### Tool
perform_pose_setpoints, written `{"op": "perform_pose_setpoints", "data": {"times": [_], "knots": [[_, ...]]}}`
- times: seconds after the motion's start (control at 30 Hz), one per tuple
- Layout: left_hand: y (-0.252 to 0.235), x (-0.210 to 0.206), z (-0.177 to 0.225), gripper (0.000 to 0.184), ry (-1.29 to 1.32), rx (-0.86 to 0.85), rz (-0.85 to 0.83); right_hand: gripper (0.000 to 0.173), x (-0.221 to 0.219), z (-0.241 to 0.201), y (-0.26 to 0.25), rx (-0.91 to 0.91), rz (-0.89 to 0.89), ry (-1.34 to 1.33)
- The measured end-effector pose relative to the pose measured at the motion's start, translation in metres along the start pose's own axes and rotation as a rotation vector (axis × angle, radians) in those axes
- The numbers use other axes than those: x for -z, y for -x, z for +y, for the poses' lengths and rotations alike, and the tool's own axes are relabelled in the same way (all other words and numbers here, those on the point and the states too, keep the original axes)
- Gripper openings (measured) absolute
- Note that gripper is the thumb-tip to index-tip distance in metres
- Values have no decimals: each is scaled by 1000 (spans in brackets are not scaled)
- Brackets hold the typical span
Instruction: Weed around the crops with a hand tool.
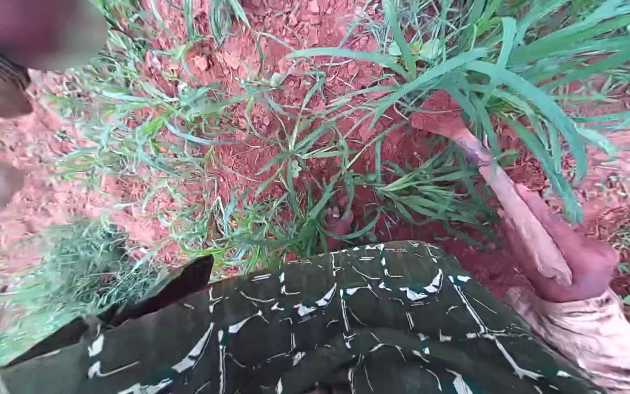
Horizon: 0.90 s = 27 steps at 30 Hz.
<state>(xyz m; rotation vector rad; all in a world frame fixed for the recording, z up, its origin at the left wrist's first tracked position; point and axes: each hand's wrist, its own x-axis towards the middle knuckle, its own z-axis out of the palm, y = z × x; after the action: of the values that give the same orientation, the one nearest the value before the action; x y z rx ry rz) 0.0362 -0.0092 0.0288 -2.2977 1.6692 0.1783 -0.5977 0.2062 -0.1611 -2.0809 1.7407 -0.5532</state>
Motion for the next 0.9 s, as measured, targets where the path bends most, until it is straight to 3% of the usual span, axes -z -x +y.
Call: {"op": "perform_pose_setpoints", "data": {"times": [0.07, 0.13, 0.2, 0.27, 0.37, 0.43, 0.57, 0.67, 0.77, 0.83, 0.9], "knots": [[29, 2, 61, 39, -185, 13, -113, 48, 33, 2, -27, -158, -247, 150], [45, -27, 104, 47, -228, 42, -275, 53, 64, 7, -54, -322, -521, 167], [46, -81, 111, 53, -132, 49, -425, 52, 73, 23, -64, -382, -616, 138], [46, -140, 112, 47, -67, 54, -612, 55, 66, 29, -64, -356, -609, 169], [63, -204, 113, 67, -46, 20, -813, 58, 39, 0, -94, -425, -729, 214], [68, -222, 114, 77, -88, 0, -871, 43, 29, -24, -127, -453, -776, 269], [70, -226, 121, 50, -96, 25, -993, 39, 34, -56, -181, -418, -870, 384], [52, -214, 126, 47, 19, 17, -872, 51, 35, -53, -193, -596, -1058, 440], [29, -208, 121, 49, 347, 1, -401, 55, 30, -43, -184, -704, -1133, 417], [-1, -209, 143, 50, 478, -21, -147, 53, 31, -54, -195, -760, -1208, 424], [-34, -199, 182, 49, 457, -19, -252, 48, 32, -73, -214, -787, -1269, 446]]}}
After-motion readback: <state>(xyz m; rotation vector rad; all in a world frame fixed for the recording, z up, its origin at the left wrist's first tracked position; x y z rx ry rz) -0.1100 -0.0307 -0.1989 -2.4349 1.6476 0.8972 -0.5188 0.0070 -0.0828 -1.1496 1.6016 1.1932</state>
